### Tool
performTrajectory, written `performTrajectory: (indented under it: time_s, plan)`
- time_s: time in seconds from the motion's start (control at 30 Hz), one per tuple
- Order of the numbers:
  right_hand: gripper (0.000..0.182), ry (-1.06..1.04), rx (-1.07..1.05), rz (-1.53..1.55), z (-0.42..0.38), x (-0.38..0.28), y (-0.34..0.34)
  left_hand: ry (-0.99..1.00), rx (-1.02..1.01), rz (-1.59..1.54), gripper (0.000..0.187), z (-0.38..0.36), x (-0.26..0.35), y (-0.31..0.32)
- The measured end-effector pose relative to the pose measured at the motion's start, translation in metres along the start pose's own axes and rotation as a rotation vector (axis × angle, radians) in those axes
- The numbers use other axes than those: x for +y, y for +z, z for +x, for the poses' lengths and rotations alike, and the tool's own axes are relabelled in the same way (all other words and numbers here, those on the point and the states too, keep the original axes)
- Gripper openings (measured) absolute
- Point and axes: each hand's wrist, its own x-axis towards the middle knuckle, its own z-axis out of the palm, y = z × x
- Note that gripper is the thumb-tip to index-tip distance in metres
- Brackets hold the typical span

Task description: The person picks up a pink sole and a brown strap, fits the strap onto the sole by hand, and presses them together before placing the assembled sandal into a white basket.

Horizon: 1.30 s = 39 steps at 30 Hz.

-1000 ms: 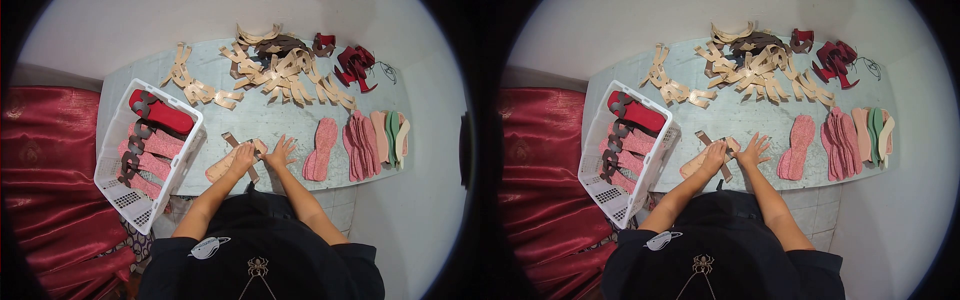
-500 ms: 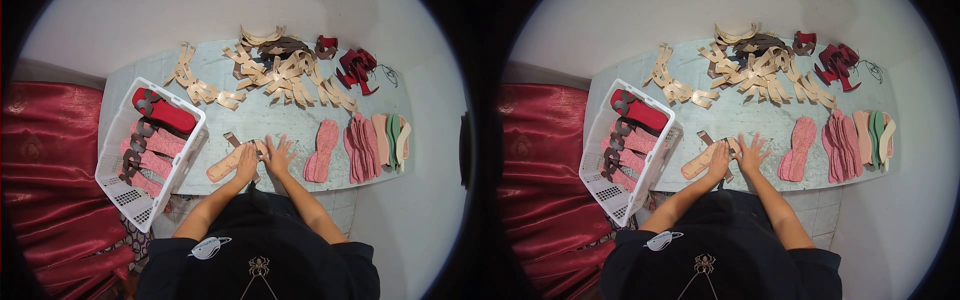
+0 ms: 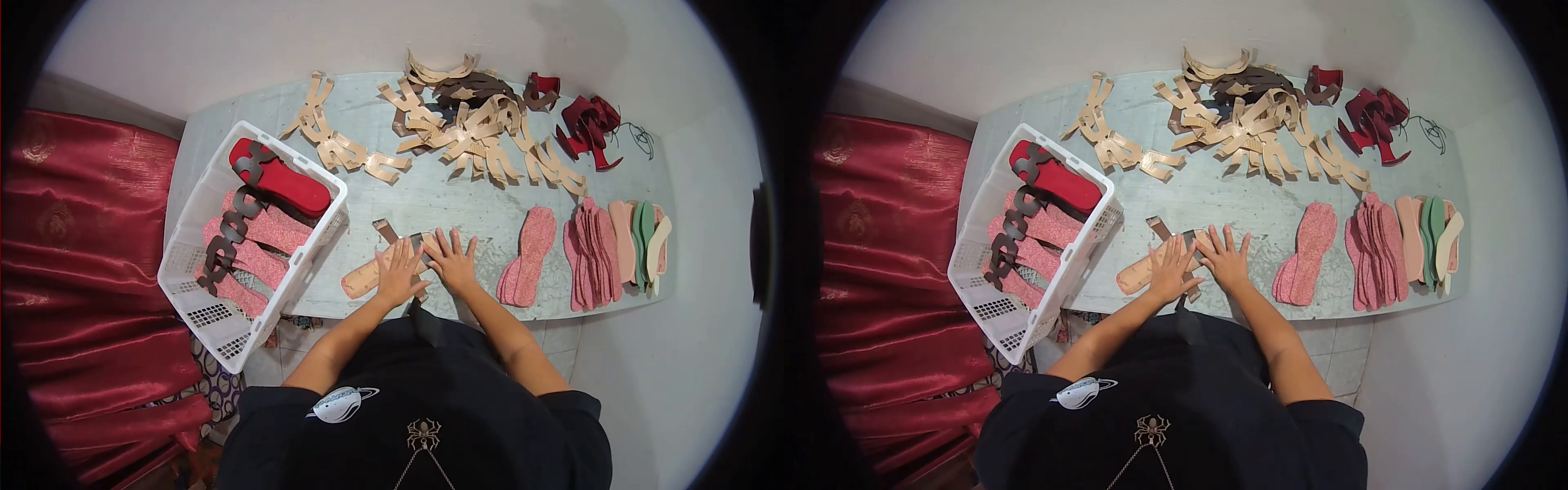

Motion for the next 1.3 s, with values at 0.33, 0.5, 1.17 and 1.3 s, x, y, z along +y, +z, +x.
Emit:
performTrajectory:
  time_s: [0.33,0.5,1.17,1.3]
  plan:
    - [0.045,0.049,0.008,0.01,-0.005,-0.013,0.006,0.065,0.122,0.09,0.089,0.001,-0.01,0.018]
    - [0.045,0.106,0.052,0.035,-0.013,-0.025,0.006,0.149,0.056,0.183,0.087,0.0,-0.018,0.009]
    - [0.05,-0.095,0.228,-0.072,-0.02,-0.036,0.024,0.36,0.018,0.359,0.088,-0.016,-0.038,0.008]
    - [0.052,-0.164,0.162,-0.075,-0.019,-0.031,0.022,0.339,0.0,0.373,0.087,-0.016,-0.035,0.009]
